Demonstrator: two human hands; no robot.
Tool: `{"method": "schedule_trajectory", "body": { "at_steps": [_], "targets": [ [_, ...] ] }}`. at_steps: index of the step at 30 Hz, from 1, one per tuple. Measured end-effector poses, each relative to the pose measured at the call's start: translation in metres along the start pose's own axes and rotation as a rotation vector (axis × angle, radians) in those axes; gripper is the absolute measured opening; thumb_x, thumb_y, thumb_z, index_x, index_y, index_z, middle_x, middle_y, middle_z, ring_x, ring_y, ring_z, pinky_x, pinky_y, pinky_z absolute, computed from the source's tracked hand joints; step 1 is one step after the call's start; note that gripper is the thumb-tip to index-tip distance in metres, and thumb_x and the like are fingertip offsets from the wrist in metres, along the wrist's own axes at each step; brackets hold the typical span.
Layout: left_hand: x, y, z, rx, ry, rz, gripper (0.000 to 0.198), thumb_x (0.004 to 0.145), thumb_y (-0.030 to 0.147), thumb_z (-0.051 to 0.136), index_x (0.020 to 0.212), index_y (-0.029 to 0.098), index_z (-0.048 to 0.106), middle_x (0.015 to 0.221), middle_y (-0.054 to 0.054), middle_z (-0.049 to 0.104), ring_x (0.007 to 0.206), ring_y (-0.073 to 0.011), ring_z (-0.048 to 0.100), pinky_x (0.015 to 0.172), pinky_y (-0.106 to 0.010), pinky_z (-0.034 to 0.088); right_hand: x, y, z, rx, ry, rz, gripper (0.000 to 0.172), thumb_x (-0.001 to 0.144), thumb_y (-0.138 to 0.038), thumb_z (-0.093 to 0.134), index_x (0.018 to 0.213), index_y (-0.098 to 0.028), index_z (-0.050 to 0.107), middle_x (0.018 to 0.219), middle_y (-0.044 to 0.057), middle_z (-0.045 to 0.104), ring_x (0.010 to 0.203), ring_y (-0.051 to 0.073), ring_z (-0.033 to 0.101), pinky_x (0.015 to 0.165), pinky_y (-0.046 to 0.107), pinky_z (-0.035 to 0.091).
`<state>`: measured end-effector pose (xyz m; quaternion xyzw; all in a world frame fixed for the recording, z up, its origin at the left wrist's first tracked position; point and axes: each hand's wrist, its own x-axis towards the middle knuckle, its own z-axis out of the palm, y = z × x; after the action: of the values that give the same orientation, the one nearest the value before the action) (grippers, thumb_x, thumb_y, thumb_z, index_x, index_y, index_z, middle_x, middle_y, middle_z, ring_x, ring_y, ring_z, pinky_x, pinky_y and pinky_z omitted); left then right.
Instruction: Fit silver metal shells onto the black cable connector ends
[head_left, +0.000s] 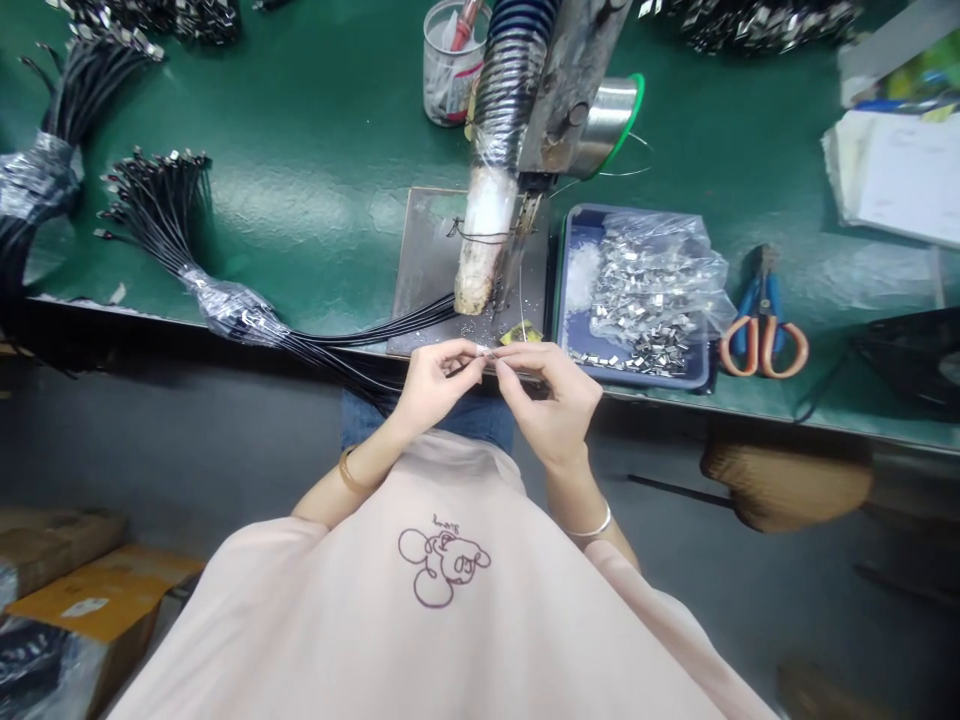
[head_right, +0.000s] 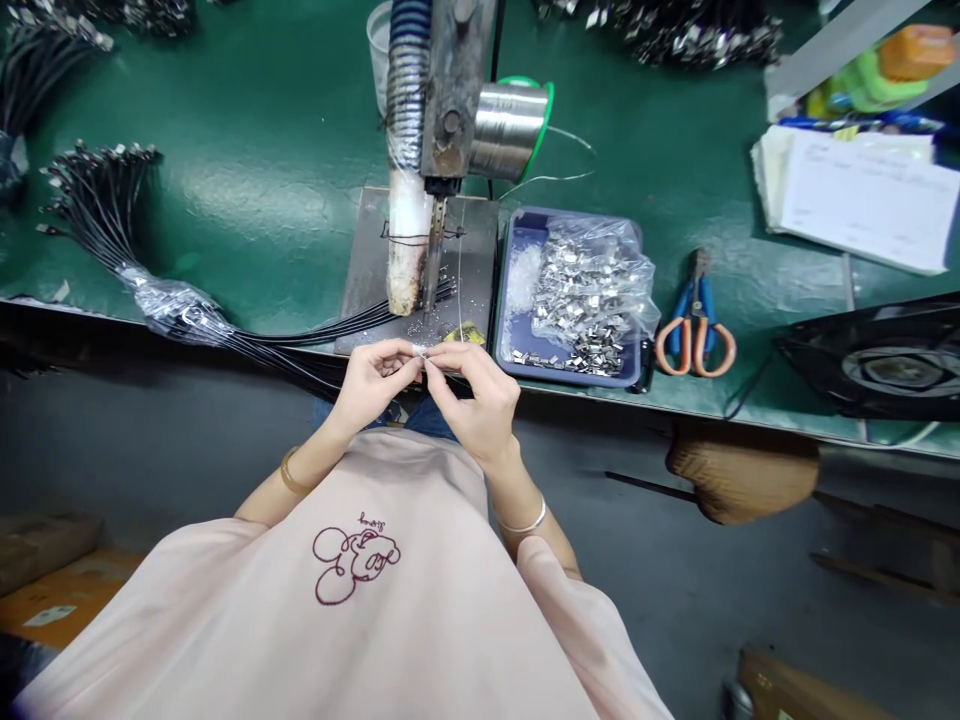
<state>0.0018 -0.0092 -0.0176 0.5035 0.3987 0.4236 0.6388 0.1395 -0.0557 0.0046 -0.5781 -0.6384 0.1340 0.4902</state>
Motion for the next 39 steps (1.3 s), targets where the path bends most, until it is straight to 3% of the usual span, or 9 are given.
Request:
{"method": "schedule_trajectory", "body": {
  "at_steps": [5, 11, 15, 18, 20, 24, 32, 35, 39],
  "targets": [
    [0.0, 0.003, -0.003, -0.039, -0.02, -0.049, 0.031, 0.075, 0.042, 0.08, 0.077, 0.014, 0.068, 0.061, 0.0, 0.066, 0.055, -0.0097, 0.061, 0.059, -0.023, 0.05, 0.0, 0.003, 0.001, 0.084, 0.157, 0.153, 0.013, 0.092, -0.028, 0.064, 0.082, -0.023, 0.069, 0.092, 0.005, 0.076, 0.085, 0.019, 0.073, 0.073, 0.034, 0.062],
    [-0.002, 0.011, -0.004, -0.05, -0.099, -0.032, 0.038, 0.075, 0.05, 0.08, 0.075, 0.014, 0.067, 0.062, 0.0, 0.064, 0.056, -0.0094, 0.059, 0.059, -0.023, 0.049, 0.005, 0.01, -0.001, 0.33, -0.069, 0.311, 0.005, 0.083, -0.028, 0.073, 0.081, -0.024, 0.074, 0.092, 0.003, 0.075, 0.083, 0.016, 0.073, 0.072, 0.029, 0.063],
    [-0.003, 0.018, -0.005, -0.008, -0.203, -0.009, 0.046, 0.081, 0.057, 0.072, 0.069, 0.014, 0.065, 0.055, 0.001, 0.057, 0.051, -0.0076, 0.05, 0.055, -0.022, 0.044, 0.005, 0.015, 0.002, 0.485, -0.08, 0.39, 0.019, 0.083, -0.037, 0.074, 0.075, -0.021, 0.07, 0.092, 0.004, 0.074, 0.081, 0.016, 0.074, 0.073, 0.029, 0.063],
    [-0.004, 0.021, -0.005, 0.017, -0.201, -0.008, 0.048, 0.083, 0.059, 0.07, 0.067, 0.014, 0.063, 0.054, 0.002, 0.055, 0.05, -0.0073, 0.047, 0.052, -0.022, 0.041, 0.005, 0.019, 0.003, 0.57, 0.025, 0.456, 0.026, 0.084, -0.045, 0.073, 0.075, -0.021, 0.068, 0.093, 0.004, 0.074, 0.082, 0.017, 0.076, 0.077, 0.032, 0.064],
    [-0.005, 0.019, -0.004, 0.025, -0.147, 0.012, 0.045, 0.083, 0.057, 0.07, 0.069, 0.015, 0.063, 0.056, 0.001, 0.057, 0.052, -0.008, 0.05, 0.053, -0.022, 0.042, 0.005, 0.019, 0.001, 0.536, 0.085, 0.435, 0.023, 0.084, -0.043, 0.073, 0.077, -0.022, 0.069, 0.094, 0.003, 0.074, 0.084, 0.017, 0.076, 0.082, 0.033, 0.064],
    [-0.006, 0.012, -0.002, 0.088, -0.055, 0.094, 0.034, 0.084, 0.048, 0.071, 0.076, 0.015, 0.067, 0.068, -0.002, 0.065, 0.059, -0.01, 0.056, 0.059, -0.022, 0.046, 0.003, 0.012, -0.002, 0.374, -0.034, 0.357, 0.011, 0.083, -0.033, 0.074, 0.078, -0.023, 0.073, 0.092, 0.003, 0.074, 0.083, 0.016, 0.073, 0.075, 0.031, 0.064],
    [-0.01, 0.014, 0.0, 0.562, 0.001, 0.408, 0.019, 0.094, 0.023, 0.058, 0.08, 0.017, 0.069, 0.075, -0.004, 0.068, 0.068, -0.014, 0.058, 0.069, -0.027, 0.047, 0.002, 0.012, 0.0, 0.345, -0.076, 0.327, 0.008, 0.085, -0.024, 0.068, 0.077, -0.022, 0.07, 0.097, 0.004, 0.073, 0.086, 0.017, 0.074, 0.076, 0.031, 0.063],
    [-0.013, 0.012, 0.002, 0.489, -0.024, 0.347, 0.026, 0.097, 0.027, 0.052, 0.077, 0.017, 0.063, 0.074, -0.004, 0.066, 0.068, -0.014, 0.059, 0.07, -0.027, 0.047, -0.003, 0.009, 0.003, 0.342, -0.042, 0.276, 0.01, 0.086, -0.021, 0.065, 0.076, -0.022, 0.067, 0.101, 0.005, 0.073, 0.09, 0.018, 0.075, 0.081, 0.034, 0.064],
    [-0.012, 0.012, -0.001, 0.162, -0.172, 0.057, 0.041, 0.096, 0.05, 0.054, 0.07, 0.018, 0.053, 0.057, 0.003, 0.054, 0.048, -0.0077, 0.045, 0.052, -0.023, 0.038, -0.013, 0.004, 0.008, 0.078, 0.086, 0.076, 0.011, 0.086, -0.019, 0.065, 0.077, -0.024, 0.069, 0.099, 0.005, 0.075, 0.096, 0.022, 0.074, 0.089, 0.043, 0.063]
  ]
}}
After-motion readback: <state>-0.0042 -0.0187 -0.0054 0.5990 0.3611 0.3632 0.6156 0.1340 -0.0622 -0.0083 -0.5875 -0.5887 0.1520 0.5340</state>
